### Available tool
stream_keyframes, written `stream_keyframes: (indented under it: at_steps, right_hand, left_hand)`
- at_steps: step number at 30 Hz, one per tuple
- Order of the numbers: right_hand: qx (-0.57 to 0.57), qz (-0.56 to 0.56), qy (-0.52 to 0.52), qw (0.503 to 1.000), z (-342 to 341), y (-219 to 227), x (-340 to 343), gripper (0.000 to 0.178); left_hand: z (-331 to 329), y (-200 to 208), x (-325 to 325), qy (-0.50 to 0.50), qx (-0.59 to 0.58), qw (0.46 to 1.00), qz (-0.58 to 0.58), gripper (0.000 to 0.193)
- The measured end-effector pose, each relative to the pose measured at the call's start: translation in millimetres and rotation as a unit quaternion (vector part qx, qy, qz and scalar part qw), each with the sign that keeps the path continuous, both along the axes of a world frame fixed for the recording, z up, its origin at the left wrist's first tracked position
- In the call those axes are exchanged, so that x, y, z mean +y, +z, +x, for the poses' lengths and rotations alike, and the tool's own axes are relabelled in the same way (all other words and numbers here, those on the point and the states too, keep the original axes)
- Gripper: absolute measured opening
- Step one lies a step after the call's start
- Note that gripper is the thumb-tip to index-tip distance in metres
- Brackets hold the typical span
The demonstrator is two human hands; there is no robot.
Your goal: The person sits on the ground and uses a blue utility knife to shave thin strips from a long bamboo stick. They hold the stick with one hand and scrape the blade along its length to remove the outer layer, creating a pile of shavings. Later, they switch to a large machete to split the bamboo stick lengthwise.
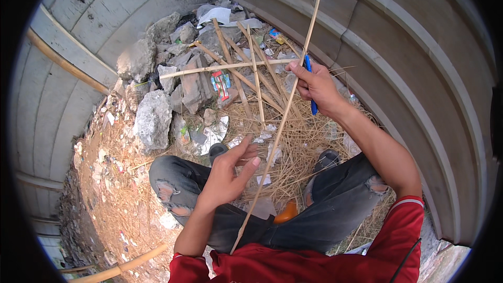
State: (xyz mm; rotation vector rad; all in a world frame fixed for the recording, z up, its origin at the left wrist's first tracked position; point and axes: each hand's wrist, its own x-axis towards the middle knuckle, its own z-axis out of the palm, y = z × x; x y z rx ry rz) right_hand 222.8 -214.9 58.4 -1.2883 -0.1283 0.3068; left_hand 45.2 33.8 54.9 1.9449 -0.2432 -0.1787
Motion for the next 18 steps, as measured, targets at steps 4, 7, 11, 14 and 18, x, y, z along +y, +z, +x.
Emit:
stream_keyframes:
  at_steps: [4, 7, 11, 14, 18]
  right_hand:
    - [-0.017, -0.012, 0.019, 1.0, -9.9, -0.9, 3.7, 0.031]
    - [-0.031, -0.037, 0.037, 0.998, -17.5, 5.9, 3.1, 0.032]
    - [-0.093, -0.139, 0.085, 0.982, -29.6, 2.4, 4.5, 0.035]
    - [-0.1, -0.181, 0.103, 0.973, -38.3, 1.8, 12.9, 0.037]
    - [-0.124, -0.216, 0.076, 0.966, -31.4, 4.7, 14.1, 0.039]
  left_hand:
    - [-0.3, -18.0, -31.9, -0.003, 0.009, 0.999, -0.048, 0.043]
    - [-1.1, -25.8, -37.5, 0.027, 0.03, 0.992, -0.116, 0.033]
    - [-1.2, -32.9, -35.0, 0.052, 0.068, 0.984, -0.158, 0.032]
    - [0.8, -30.9, -33.1, 0.065, 0.072, 0.981, -0.167, 0.032]
    - [-12.2, -29.2, -41.2, 0.109, 0.039, 0.983, -0.139, 0.035]
